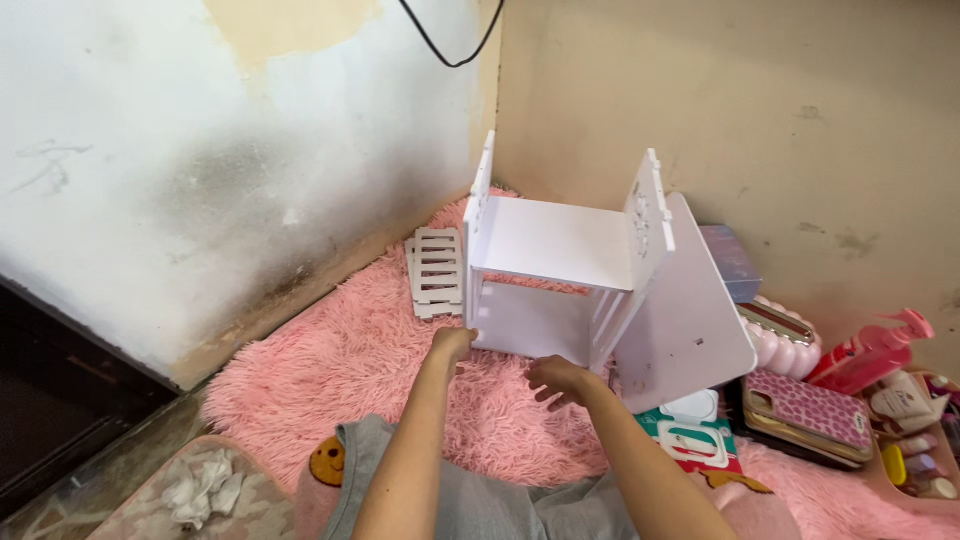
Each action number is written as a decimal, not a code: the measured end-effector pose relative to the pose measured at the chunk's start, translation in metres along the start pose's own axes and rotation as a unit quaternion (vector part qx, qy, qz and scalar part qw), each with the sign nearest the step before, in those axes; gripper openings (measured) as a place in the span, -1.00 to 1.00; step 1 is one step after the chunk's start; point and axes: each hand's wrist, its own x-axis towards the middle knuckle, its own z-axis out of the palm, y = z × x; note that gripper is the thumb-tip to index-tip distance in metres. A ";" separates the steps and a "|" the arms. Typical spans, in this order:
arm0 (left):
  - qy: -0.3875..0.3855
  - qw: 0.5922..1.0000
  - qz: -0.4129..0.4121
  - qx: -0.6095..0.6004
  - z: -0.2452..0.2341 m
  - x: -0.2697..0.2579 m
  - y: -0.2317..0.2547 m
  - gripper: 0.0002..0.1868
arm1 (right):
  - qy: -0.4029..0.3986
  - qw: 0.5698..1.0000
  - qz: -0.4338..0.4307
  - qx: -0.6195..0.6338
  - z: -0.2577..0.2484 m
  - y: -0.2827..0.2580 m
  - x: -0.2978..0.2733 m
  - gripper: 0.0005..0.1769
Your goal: The person assembles a white plastic shelving unit on a pink rug. They align panels, insert screws, and tighten them with a screwdriver, then attach a slatted shelf insert.
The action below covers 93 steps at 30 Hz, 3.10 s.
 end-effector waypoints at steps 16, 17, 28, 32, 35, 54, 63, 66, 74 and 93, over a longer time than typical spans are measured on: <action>0.093 0.996 -0.014 0.003 -0.084 0.057 0.003 -0.45 | -0.024 0.997 -0.071 0.015 0.097 -0.110 0.041 -0.18; 0.100 0.995 -0.008 0.002 -0.088 0.064 0.002 -0.43 | -0.027 0.996 -0.079 0.019 0.101 -0.116 0.042 -0.17; 0.109 0.994 -0.018 -0.010 -0.123 0.118 0.003 -0.43 | 0.052 0.990 -0.083 0.106 0.133 -0.161 0.087 0.02; 0.102 0.995 -0.012 -0.007 -0.126 0.138 0.010 -0.41 | 0.093 0.982 -0.094 0.131 0.137 -0.158 0.121 0.04; 0.094 0.995 -0.011 -0.006 -0.123 0.147 0.017 -0.39 | 0.129 0.974 -0.116 0.143 0.137 -0.151 0.145 0.05; 0.085 0.995 0.049 -0.036 -0.094 0.186 0.028 -0.43 | 0.293 0.955 -0.018 0.037 0.143 -0.154 0.191 -0.05; 0.137 0.987 0.062 -0.060 -0.080 0.214 0.004 -0.44 | 0.299 0.952 -0.048 0.038 0.144 -0.148 0.193 -0.07; 0.131 0.986 0.095 -0.051 -0.074 0.226 0.003 -0.48 | 0.291 0.954 -0.056 0.038 0.144 -0.149 0.192 -0.08; 0.148 0.977 0.148 -0.049 -0.062 0.234 0.003 -0.56 | 0.274 0.958 -0.074 0.039 0.141 -0.152 0.182 -0.13; 0.182 0.981 0.074 0.005 -0.205 0.102 0.016 -0.63 | 0.208 0.962 -0.178 0.008 0.160 -0.138 0.117 -0.40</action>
